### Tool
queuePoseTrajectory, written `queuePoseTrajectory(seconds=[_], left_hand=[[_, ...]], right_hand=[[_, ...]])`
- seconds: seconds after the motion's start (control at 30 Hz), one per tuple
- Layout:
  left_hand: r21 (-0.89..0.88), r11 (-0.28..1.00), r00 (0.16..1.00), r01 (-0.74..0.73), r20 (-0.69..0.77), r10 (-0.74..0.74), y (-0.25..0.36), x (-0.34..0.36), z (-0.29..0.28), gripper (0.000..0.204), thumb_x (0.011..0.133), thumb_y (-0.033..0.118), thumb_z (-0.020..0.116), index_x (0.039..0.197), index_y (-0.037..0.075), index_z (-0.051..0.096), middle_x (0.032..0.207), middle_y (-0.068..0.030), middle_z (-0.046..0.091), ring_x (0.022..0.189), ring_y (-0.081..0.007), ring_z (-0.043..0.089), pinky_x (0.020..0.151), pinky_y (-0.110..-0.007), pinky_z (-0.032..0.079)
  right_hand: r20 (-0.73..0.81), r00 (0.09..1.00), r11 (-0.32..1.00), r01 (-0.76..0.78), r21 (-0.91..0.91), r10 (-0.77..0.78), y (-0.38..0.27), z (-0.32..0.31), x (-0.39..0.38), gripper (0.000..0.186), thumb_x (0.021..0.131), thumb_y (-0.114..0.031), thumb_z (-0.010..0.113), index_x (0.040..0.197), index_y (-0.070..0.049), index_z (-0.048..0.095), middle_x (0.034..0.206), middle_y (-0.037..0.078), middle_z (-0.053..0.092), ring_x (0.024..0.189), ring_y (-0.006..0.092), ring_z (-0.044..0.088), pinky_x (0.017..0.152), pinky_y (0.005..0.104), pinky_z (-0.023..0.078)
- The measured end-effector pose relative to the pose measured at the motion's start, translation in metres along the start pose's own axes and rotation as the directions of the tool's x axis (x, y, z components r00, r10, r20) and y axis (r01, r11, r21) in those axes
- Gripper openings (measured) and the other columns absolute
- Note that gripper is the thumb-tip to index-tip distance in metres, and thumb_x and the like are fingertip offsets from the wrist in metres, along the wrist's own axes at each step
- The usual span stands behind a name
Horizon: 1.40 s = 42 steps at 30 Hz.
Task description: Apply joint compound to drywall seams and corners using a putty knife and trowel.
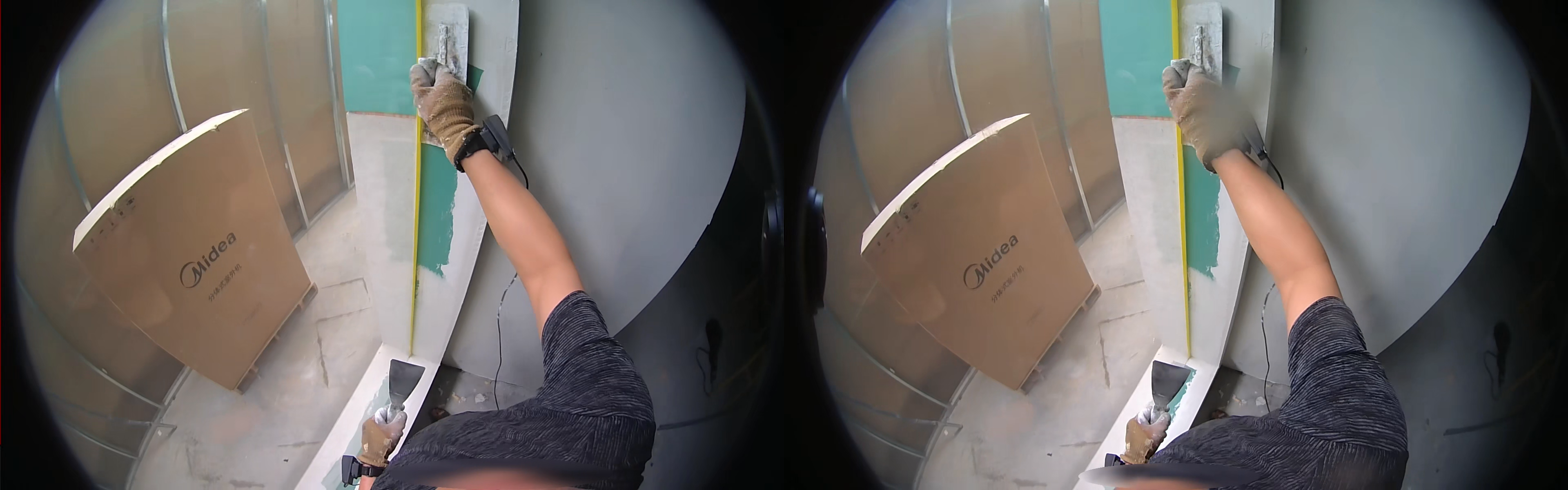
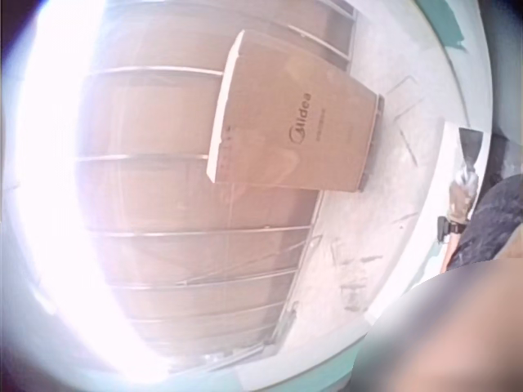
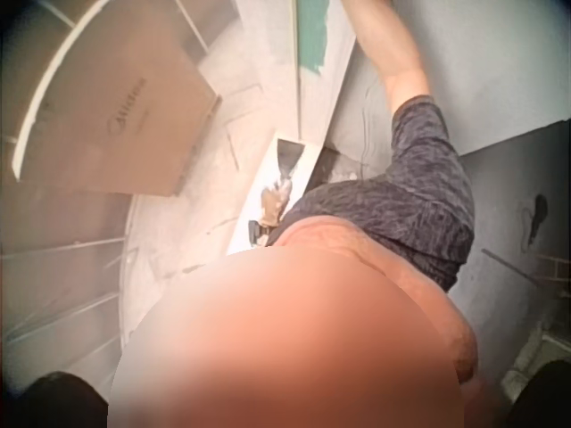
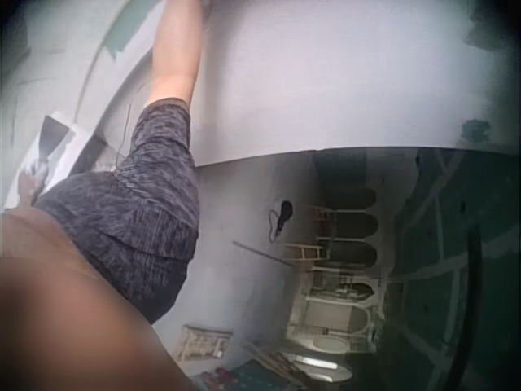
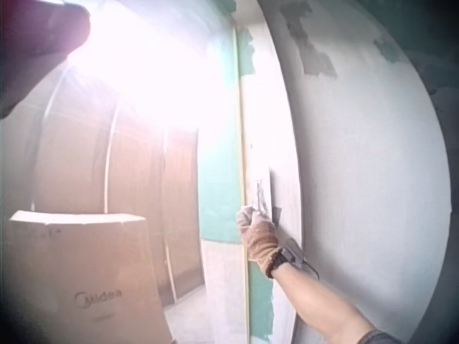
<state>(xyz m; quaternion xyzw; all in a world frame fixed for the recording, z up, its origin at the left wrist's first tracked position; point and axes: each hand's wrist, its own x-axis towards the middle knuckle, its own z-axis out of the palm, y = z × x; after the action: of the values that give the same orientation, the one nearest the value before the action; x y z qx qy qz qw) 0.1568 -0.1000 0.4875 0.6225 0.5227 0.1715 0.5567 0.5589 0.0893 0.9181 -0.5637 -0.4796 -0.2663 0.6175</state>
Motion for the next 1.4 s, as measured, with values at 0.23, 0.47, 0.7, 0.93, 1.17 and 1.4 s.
queuePoseTrajectory(seconds=[0.23,0.47,0.7,0.93,1.17,1.4], left_hand=[[0.029,0.999,1.000,0.012,0.022,-0.013,0.003,0.011,0.011,0.037,0.088,0.033,0.072,0.107,0.001,0.075,0.080,-0.0100,0.074,0.075,-0.0149,0.068,0.071,-0.035,0.053],[0.083,0.996,1.000,-0.021,0.021,0.019,0.027,0.011,0.015,0.034,0.089,0.031,0.073,0.106,0.002,0.075,0.077,-0.0058,0.072,0.071,-0.0132,0.064,0.067,-0.034,0.051],[-0.037,0.999,1.000,-0.010,-0.003,0.010,0.005,0.008,0.003,0.037,0.089,0.030,0.073,0.112,0.001,0.074,0.080,-0.0060,0.073,0.072,-0.0132,0.065,0.067,-0.033,0.051],[0.046,0.999,1.000,-0.021,0.008,0.021,-0.005,0.002,-0.007,0.035,0.089,0.031,0.073,0.108,0.001,0.075,0.083,-0.0054,0.074,0.073,-0.0138,0.067,0.068,-0.033,0.052],[-0.012,0.999,0.998,0.045,-0.051,-0.046,-0.003,-0.010,-0.005,0.036,0.089,0.030,0.074,0.110,0.001,0.075,0.089,-0.0066,0.076,0.083,-0.0153,0.070,0.076,-0.033,0.054],[-0.024,0.999,0.998,0.023,-0.057,-0.024,-0.010,0.007,0.010,0.031,0.086,0.026,0.077,0.097,-0.003,0.073,0.073,-0.0030,0.068,0.060,-0.0116,0.060,0.056,-0.030,0.047]], right_hand=[[-0.145,0.989,0.967,0.001,-0.254,-0.039,0.002,0.015,0.001,0.051,0.097,-0.050,0.062,0.106,-0.001,0.068,0.098,0.025,0.074,0.094,0.0443,0.071,0.080,0.0506,0.058],[-0.177,0.984,0.996,-0.002,-0.088,-0.014,0.037,-0.055,-0.009,0.047,0.097,-0.049,0.067,0.103,-0.002,0.065,0.076,0.013,0.071,0.069,0.0310,0.070,0.065,0.0419,0.055],[-0.184,0.939,0.950,-0.260,0.174,0.291,0.010,-0.151,-0.051,0.032,0.097,-0.033,0.068,0.104,-0.002,0.066,0.080,0.015,0.072,0.067,0.0287,0.071,0.065,0.0382,0.057],[0.048,0.998,0.998,0.030,0.056,-0.032,0.051,-0.073,-0.123,0.032,0.102,-0.032,0.065,0.114,-0.002,0.067,0.081,0.005,0.071,0.071,0.0115,0.067,0.062,0.0299,0.056],[0.136,0.984,0.934,0.155,-0.322,-0.116,0.044,-0.001,-0.127,0.049,0.096,-0.049,0.065,0.113,-0.003,0.066,0.089,0.027,0.071,0.087,0.0474,0.069,0.075,0.0509,0.057],[-0.085,0.995,0.971,-0.078,-0.226,0.060,0.069,0.036,-0.129,0.043,0.097,-0.046,0.065,0.109,-0.005,0.067,0.089,0.022,0.073,0.084,0.0443,0.070,0.074,0.0501,0.057]])
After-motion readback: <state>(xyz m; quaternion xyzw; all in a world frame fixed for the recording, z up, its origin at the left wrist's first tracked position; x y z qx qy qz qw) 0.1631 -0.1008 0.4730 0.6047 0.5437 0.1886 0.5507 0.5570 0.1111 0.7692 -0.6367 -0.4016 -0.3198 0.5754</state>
